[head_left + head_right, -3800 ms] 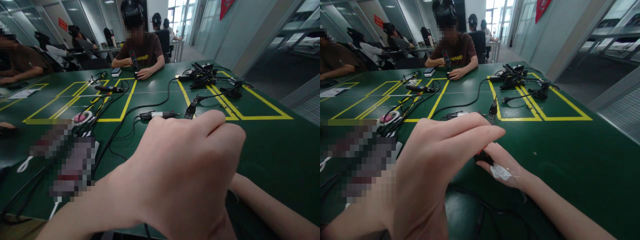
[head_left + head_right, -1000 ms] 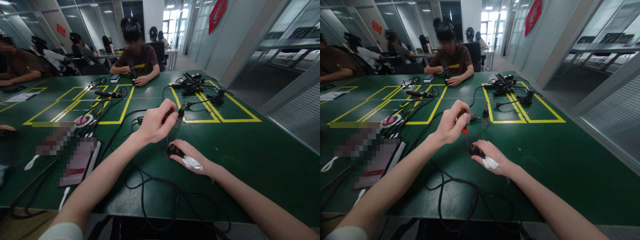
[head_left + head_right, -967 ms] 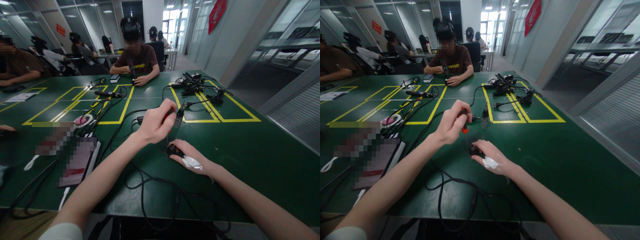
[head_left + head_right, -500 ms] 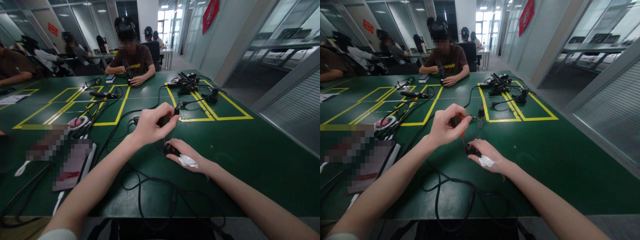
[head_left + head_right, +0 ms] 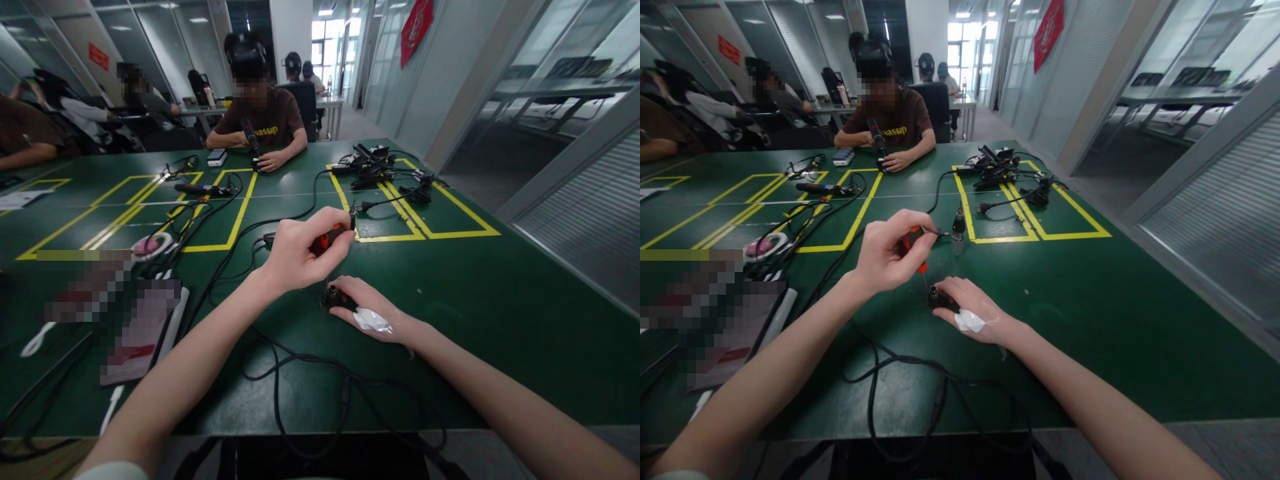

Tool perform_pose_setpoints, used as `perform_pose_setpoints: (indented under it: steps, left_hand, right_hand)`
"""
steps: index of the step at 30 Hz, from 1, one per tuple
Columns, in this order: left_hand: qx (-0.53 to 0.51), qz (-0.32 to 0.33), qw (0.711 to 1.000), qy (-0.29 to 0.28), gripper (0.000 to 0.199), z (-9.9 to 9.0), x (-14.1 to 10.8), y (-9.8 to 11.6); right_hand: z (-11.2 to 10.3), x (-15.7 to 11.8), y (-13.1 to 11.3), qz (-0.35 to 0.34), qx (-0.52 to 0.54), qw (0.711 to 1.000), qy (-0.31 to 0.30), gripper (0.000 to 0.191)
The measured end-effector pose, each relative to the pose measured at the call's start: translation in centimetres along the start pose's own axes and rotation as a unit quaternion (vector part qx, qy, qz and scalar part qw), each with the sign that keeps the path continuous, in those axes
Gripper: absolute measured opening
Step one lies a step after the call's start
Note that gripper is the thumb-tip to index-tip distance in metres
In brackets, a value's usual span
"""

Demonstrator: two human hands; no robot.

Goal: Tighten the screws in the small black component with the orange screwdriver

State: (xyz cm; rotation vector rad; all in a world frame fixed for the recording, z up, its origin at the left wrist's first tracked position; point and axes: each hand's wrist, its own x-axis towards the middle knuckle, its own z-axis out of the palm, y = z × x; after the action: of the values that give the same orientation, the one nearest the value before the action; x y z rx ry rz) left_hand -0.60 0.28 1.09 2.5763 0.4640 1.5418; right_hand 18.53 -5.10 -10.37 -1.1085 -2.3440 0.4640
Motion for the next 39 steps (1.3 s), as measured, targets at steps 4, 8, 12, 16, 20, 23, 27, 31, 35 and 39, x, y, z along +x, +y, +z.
perform_pose_setpoints:
  steps: [4,8,12,16,20,23,27,31,35,39]
  left_hand:
    - [0.001,0.003,1.0,0.025,0.013,0.1,0.1,0.1]
    - [0.01,0.015,1.0,0.015,0.021,-0.2,0.1,-0.1]
    - [-0.005,0.027,1.0,-0.013,0.027,-0.4,0.0,-0.4]
    - [-0.001,0.029,0.999,-0.014,0.019,-0.4,0.0,-0.2]
    - [-0.016,0.005,1.0,0.0,0.009,-0.1,0.0,0.2]
    - [-0.004,-0.002,1.0,0.013,0.023,0.0,0.0,0.4]
    - [0.021,0.002,1.0,0.015,0.026,-0.1,0.2,0.6]
    - [0.026,0.015,0.999,0.014,0.016,-0.1,0.2,0.5]
    - [-0.029,0.005,1.0,0.002,0.009,0.3,0.0,0.5]
    - [-0.048,0.011,0.999,0.008,0.004,0.5,0.0,0.5]
  right_hand:
    - [-0.2,0.0,-0.2,0.003,0.0,1.0,-0.004,0.026]
    - [-0.2,0.1,-0.3,0.001,0.005,1.0,-0.004,0.026]
    - [0.0,0.1,0.0,-0.001,0.011,1.0,-0.003,0.025]
    - [0.2,0.1,0.1,0.0,0.01,1.0,0.005,0.027]
    - [0.2,0.0,0.1,0.002,0.004,1.0,0.008,0.026]
    - [0.0,0.0,-0.1,0.008,0.003,1.0,0.006,0.026]
    - [0.0,0.0,-0.2,0.011,0.001,1.0,0.002,0.026]
    - [0.0,0.0,-0.1,0.005,0.005,1.0,0.005,0.026]
    - [0.1,0.1,0.0,0.004,0.007,1.0,0.009,0.026]
    - [0.2,0.1,0.1,0.004,0.006,1.0,0.008,0.026]
